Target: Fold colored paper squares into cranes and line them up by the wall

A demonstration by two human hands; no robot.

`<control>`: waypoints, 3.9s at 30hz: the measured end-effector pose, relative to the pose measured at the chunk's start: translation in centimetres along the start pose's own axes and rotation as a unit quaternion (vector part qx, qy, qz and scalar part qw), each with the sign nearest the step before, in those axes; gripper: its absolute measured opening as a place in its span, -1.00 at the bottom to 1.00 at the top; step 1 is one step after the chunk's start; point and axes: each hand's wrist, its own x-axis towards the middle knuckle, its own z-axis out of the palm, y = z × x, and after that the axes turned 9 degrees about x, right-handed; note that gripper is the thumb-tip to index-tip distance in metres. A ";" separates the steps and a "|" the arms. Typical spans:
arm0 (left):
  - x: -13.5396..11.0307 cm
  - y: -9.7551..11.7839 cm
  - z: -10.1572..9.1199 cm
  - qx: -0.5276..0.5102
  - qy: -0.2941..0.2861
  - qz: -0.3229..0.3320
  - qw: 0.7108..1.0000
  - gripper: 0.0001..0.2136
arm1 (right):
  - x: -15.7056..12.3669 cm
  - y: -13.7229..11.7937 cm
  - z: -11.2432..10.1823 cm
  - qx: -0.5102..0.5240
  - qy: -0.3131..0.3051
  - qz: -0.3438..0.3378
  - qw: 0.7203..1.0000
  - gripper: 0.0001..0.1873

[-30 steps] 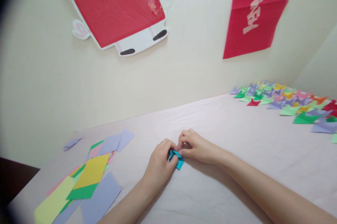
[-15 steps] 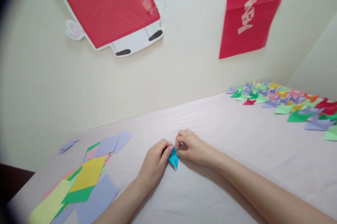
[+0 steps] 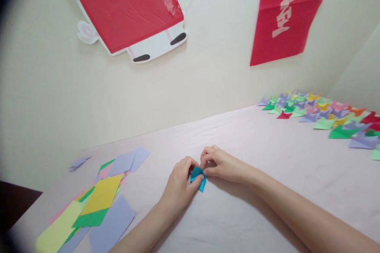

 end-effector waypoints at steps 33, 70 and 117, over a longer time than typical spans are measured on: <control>0.2 -0.5 -1.1 -0.044 -0.027 0.037 0.998 -0.83 | 0.1 0.2 1.2 -0.020 0.064 0.011 0.998 -0.85; -3.1 1.7 -2.1 0.187 0.065 0.143 0.970 -0.77 | -0.3 -0.5 1.7 -0.085 0.071 -0.007 0.994 -0.85; -7.1 1.8 -0.7 0.269 -0.051 0.106 0.956 -0.52 | -1.9 -1.0 2.8 -0.080 0.075 -0.019 0.994 -0.83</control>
